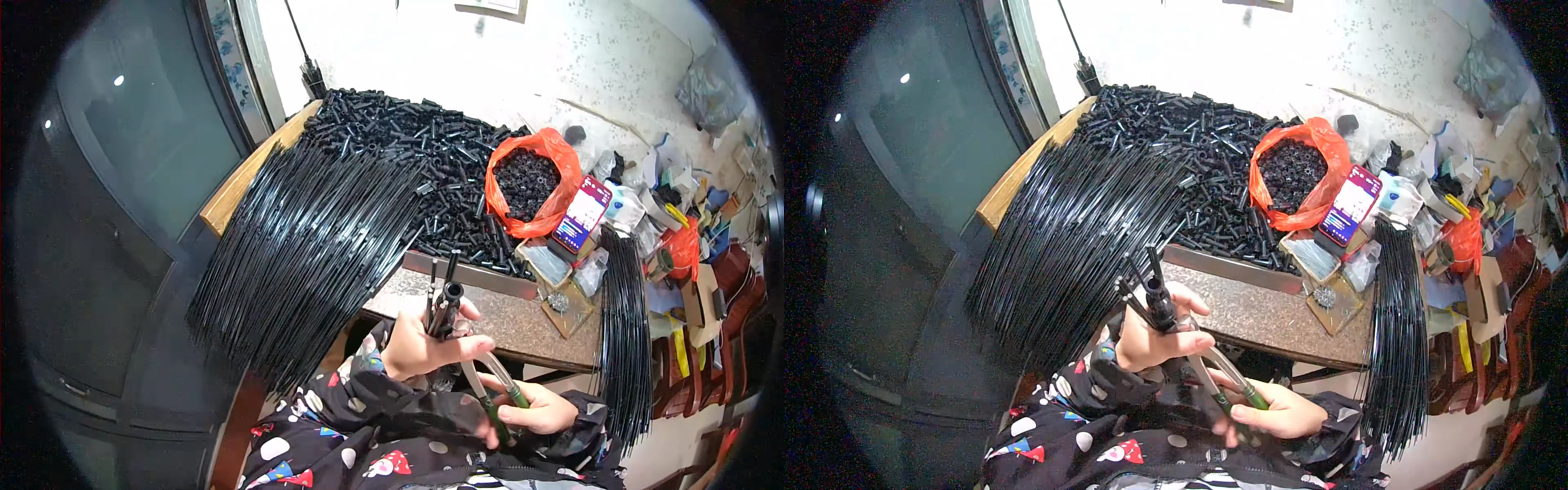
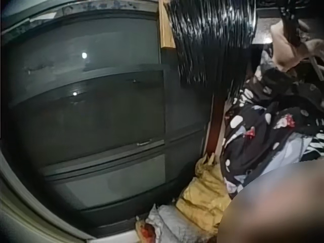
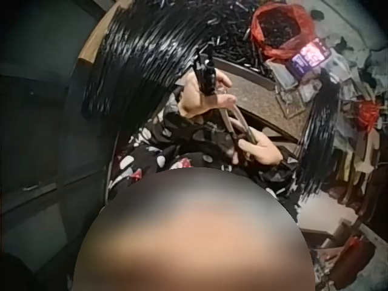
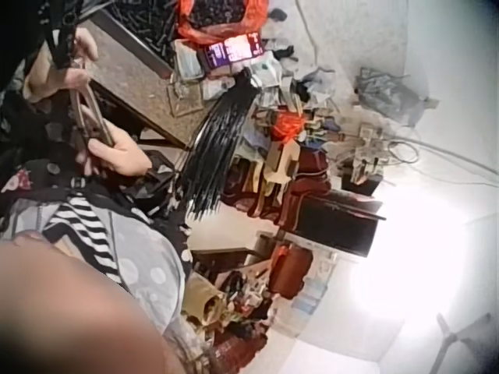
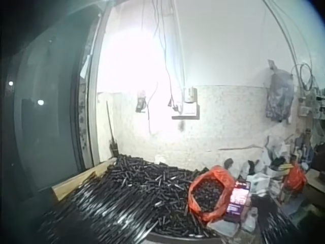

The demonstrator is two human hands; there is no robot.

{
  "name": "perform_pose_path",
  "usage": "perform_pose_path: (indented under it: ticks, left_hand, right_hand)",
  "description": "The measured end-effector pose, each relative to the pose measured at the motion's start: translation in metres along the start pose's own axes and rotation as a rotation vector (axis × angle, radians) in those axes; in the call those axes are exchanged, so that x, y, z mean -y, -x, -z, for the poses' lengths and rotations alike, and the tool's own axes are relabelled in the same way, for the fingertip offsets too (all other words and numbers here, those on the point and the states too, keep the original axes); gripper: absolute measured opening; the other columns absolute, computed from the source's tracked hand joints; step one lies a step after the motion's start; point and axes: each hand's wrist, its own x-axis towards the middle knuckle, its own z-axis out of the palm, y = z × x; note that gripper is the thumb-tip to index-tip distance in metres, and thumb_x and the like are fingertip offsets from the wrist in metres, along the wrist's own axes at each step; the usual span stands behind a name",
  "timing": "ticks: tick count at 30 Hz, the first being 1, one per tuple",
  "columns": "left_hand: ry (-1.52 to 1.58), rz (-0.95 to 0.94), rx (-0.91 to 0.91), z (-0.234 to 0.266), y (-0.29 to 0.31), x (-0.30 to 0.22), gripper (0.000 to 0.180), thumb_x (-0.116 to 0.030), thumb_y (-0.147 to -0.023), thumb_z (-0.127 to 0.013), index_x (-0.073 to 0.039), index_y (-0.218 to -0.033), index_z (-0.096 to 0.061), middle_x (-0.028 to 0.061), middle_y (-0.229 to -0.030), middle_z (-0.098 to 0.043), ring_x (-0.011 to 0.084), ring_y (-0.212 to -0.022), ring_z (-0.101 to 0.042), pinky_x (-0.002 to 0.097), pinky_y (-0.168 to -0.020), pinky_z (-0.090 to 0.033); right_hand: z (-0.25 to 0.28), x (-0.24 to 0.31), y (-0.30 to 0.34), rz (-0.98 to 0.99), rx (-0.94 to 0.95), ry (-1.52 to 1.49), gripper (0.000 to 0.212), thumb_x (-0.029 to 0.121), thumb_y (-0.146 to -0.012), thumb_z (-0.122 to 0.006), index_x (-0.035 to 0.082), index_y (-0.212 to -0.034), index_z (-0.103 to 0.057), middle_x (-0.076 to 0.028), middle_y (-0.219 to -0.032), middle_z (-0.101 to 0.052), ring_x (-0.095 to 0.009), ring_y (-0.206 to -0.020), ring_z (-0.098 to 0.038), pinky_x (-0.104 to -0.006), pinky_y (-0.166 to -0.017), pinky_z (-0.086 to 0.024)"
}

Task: The recorder is assembling small metallic components onto long black flexible cables at a production workbench.

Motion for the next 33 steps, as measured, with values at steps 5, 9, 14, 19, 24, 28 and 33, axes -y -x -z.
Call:
perform_pose_path:
  ticks: [5, 9, 14, 19, 24, 28, 33]
  left_hand:
    - [-0.060, -0.101, -0.051, 0.000, -0.003, 0.015, 0.025, -0.014, -0.055, -0.067, -0.002, -0.066, -0.048, -0.0044, -0.052, -0.044, 0.0012, -0.046, -0.037, 0.0166, -0.041, -0.031]
    - [-0.072, -0.131, -0.083, 0.000, -0.009, 0.015, 0.023, -0.012, -0.055, -0.066, -0.003, -0.066, -0.048, -0.0034, -0.053, -0.043, 0.0023, -0.048, -0.037, 0.0174, -0.043, -0.031]
    - [-0.010, -0.034, -0.013, 0.000, -0.007, 0.000, 0.027, -0.013, -0.051, -0.067, -0.004, -0.069, -0.049, -0.0026, -0.058, -0.042, 0.0045, -0.052, -0.038, 0.0182, -0.046, -0.031]
    - [-0.018, -0.180, -0.069, -0.005, -0.002, -0.005, 0.024, -0.008, -0.056, -0.065, -0.004, -0.068, -0.045, -0.0050, -0.053, -0.041, 0.0008, -0.050, -0.038, 0.0155, -0.044, -0.031]
    - [0.269, -0.171, -0.049, -0.009, -0.005, -0.003, 0.021, -0.005, -0.058, -0.063, -0.004, -0.066, -0.043, -0.0048, -0.052, -0.040, 0.0018, -0.048, -0.037, 0.0154, -0.044, -0.031]
    - [0.078, -0.146, -0.129, -0.008, -0.003, 0.002, 0.019, -0.005, -0.055, -0.061, -0.004, -0.063, -0.043, -0.0040, -0.050, -0.040, 0.0028, -0.044, -0.037, 0.0172, -0.040, -0.030]
    - [-0.006, -0.156, 0.016, 0.005, -0.007, 0.001, 0.021, -0.006, -0.062, -0.058, -0.002, -0.078, -0.046, -0.0042, -0.056, -0.043, 0.0028, -0.048, -0.038, 0.0162, -0.044, -0.032]
  right_hand:
    - [-0.002, 0.010, 0.010, -0.050, -0.196, 0.427, 0.038, 0.009, -0.077, -0.039, 0.006, -0.113, -0.026, -0.005, -0.068, -0.047, -0.010, -0.055, -0.045, -0.0233, -0.050, -0.038]
    - [-0.013, 0.013, 0.005, 0.030, -0.599, 1.106, 0.038, 0.001, -0.067, -0.045, 0.005, -0.104, -0.036, -0.012, -0.070, -0.049, -0.020, -0.061, -0.051, -0.0275, -0.052, -0.040]
    - [-0.008, -0.003, -0.009, 0.439, -0.634, 1.179, 0.049, -0.001, -0.063, -0.046, 0.005, -0.110, -0.033, -0.018, -0.084, -0.048, -0.030, -0.074, -0.050, -0.0290, -0.064, -0.041]
    - [-0.016, -0.001, -0.009, 0.389, -0.476, 0.887, 0.047, -0.004, -0.066, -0.045, 0.003, -0.110, -0.033, -0.016, -0.088, -0.048, -0.021, -0.081, -0.051, -0.0271, -0.071, -0.039]
    - [-0.017, -0.008, -0.017, 0.560, -0.725, 1.156, 0.049, -0.007, -0.064, -0.047, 0.002, -0.110, -0.034, -0.014, -0.082, -0.050, -0.018, -0.067, -0.054, -0.0234, -0.059, -0.042]
    - [-0.016, -0.018, -0.021, 0.446, -0.684, 1.001, 0.046, -0.002, -0.067, -0.048, 0.004, -0.110, -0.034, -0.017, -0.089, -0.049, -0.025, -0.076, -0.052, -0.0277, -0.067, -0.041]
    - [0.001, -0.002, -0.015, 0.393, -0.634, 1.102, 0.043, 0.007, -0.068, -0.051, 0.006, -0.108, -0.038, -0.017, -0.089, -0.048, -0.026, -0.077, -0.050, -0.0270, -0.068, -0.039]
